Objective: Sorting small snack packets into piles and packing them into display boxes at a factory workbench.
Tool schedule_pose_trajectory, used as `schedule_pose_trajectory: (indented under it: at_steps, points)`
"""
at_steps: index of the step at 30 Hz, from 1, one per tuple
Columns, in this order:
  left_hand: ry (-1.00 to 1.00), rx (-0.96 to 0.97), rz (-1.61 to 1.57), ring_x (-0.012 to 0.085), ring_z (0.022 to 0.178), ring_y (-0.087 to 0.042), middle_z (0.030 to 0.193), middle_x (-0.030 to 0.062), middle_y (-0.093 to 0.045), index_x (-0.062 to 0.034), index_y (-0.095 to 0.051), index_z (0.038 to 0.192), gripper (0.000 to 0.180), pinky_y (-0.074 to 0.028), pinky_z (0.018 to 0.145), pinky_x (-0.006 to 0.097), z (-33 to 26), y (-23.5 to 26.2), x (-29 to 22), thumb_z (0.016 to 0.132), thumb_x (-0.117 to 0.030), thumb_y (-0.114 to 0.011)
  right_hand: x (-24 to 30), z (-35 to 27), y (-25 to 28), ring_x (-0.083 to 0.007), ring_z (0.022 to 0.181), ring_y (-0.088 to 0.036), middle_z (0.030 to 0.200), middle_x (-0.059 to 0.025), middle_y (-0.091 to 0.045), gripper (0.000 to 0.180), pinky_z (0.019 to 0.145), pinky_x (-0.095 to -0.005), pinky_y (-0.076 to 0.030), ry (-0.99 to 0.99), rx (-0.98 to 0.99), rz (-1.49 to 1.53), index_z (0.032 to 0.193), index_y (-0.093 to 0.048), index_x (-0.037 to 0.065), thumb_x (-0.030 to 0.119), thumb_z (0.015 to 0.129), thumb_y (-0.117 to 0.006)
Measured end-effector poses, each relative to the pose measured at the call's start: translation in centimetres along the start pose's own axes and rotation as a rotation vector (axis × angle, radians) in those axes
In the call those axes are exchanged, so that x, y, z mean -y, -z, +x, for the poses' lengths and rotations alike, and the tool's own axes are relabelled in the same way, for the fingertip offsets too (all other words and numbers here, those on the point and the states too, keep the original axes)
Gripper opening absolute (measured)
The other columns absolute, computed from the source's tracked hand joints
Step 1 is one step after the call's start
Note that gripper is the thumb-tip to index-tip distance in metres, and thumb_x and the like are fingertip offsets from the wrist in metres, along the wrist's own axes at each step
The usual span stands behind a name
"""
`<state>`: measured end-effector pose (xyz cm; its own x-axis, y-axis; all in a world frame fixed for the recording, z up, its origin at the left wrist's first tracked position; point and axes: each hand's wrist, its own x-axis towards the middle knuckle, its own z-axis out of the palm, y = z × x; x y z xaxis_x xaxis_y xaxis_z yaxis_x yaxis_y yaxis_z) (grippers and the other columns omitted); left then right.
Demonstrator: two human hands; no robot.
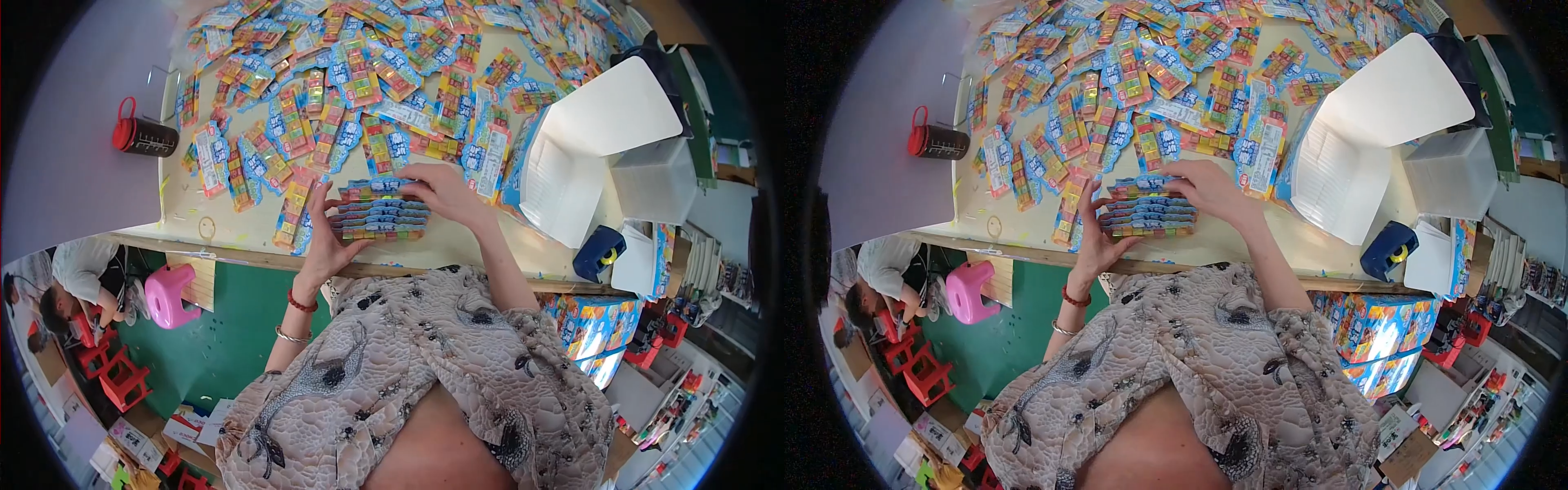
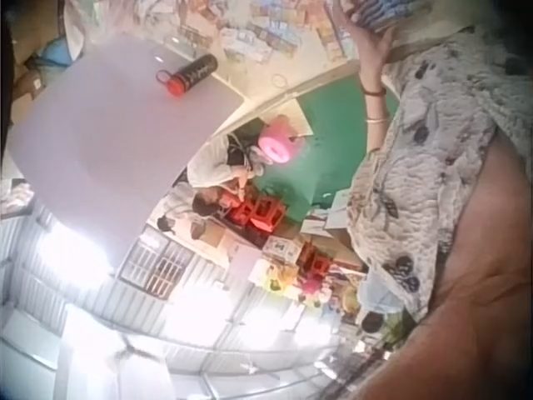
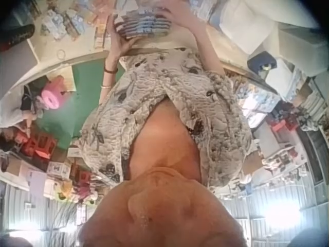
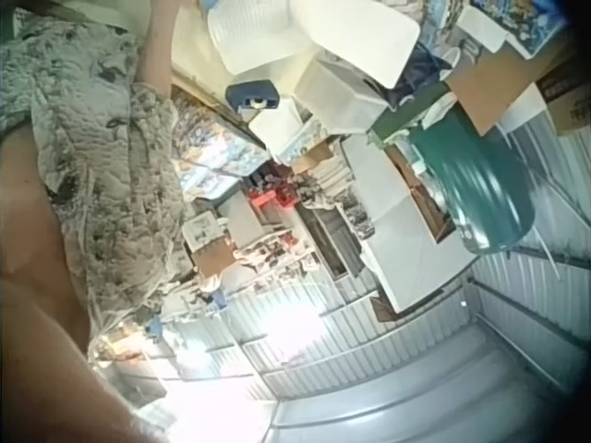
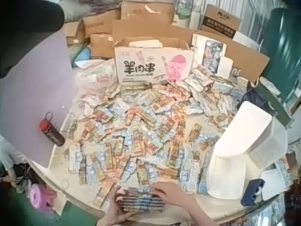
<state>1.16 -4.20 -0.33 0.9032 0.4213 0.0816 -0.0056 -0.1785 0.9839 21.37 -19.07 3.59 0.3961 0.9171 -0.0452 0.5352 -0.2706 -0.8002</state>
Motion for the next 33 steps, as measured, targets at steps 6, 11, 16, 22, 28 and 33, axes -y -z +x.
schedule_pose_trajectory:
  at_steps: [6, 11, 16, 22, 28, 33]
  points:
    - [-0.074, 0.001, 0.057, 0.0262, 0.115, -0.048, 0.148, 0.0147, -0.02, -0.0138, 0.008, 0.149, 0.124, -0.048, 0.095, 0.037, 0.7, 0.1, -1.8, 0.065, -0.005, -0.083, -0.1, -1.0, -1.0, -0.0209, 0.083, -0.064, 0.093, -0.0121, -0.066, 0.026, 0.073, -0.0308, -0.049, -0.032, 0.027, 0.219, 0.113, -0.062, 0.002, 0.013, 0.089, -0.058]
    - [0.05, 0.145, -0.098, 0.0261, 0.118, -0.047, 0.14, 0.0138, -0.031, -0.0139, 0.007, 0.149, 0.123, -0.047, 0.096, 0.037, 0.5, 0.0, -0.4, 0.065, -0.003, -0.082, 0.5, -2.5, -2.2, -0.0184, 0.089, -0.063, 0.098, -0.011, -0.066, 0.029, 0.079, -0.031, -0.049, -0.113, -0.074, 0.502, 0.117, -0.06, 0.002, 0.016, 0.093, -0.054]
    - [0.067, 0.174, -0.047, 0.0252, 0.115, -0.048, 0.131, 0.0128, -0.037, -0.0113, 0.003, 0.15, 0.121, -0.045, 0.097, 0.036, 0.7, -0.1, -0.7, 0.064, -0.002, -0.083, 0.0, -4.5, -3.5, -0.0194, 0.119, -0.046, 0.128, -0.0114, -0.05, 0.063, 0.103, -0.0343, -0.033, -0.172, -0.32, 0.785, 0.137, -0.042, 0.006, 0.054, 0.097, -0.034]
    - [0.048, 0.123, 0.132, 0.0229, 0.107, -0.05, 0.118, 0.0091, -0.04, -0.006, -0.026, 0.14, 0.101, -0.046, 0.091, 0.033, 0.4, 0.0, 0.3, 0.06, -0.013, -0.088, -0.6, -5.0, -3.0, -0.0261, 0.123, -0.044, 0.132, -0.0166, -0.046, 0.064, 0.105, -0.0365, -0.03, -0.151, -0.147, 0.564, 0.138, -0.039, 0.004, 0.048, 0.092, -0.049]
    - [0.005, 0.153, 0.171, 0.0195, 0.104, -0.051, 0.113, 0.0071, -0.045, -0.0055, -0.039, 0.12, 0.077, -0.046, 0.09, 0.032, 0.6, 0.0, 0.0, 0.061, -0.012, -0.088, -1.1, -4.2, -0.4, -0.0414, 0.123, -0.041, 0.134, -0.0278, -0.038, 0.069, 0.102, -0.0468, -0.036, -0.347, -0.65, -0.784, 0.14, -0.03, -0.002, 0.023, 0.085, -0.063]
    - [0.097, 0.2, 0.031, 0.0196, 0.104, -0.051, 0.115, 0.0072, -0.046, -0.006, -0.039, 0.12, 0.076, -0.046, 0.091, 0.032, 0.8, -0.2, -0.7, 0.062, -0.011, -0.087, -2.9, -4.2, 0.0, -0.0459, 0.125, -0.036, 0.137, -0.0338, -0.029, 0.069, 0.103, -0.0505, -0.034, -0.619, -0.474, -0.764, 0.142, -0.021, -0.004, 0.016, 0.086, -0.056]
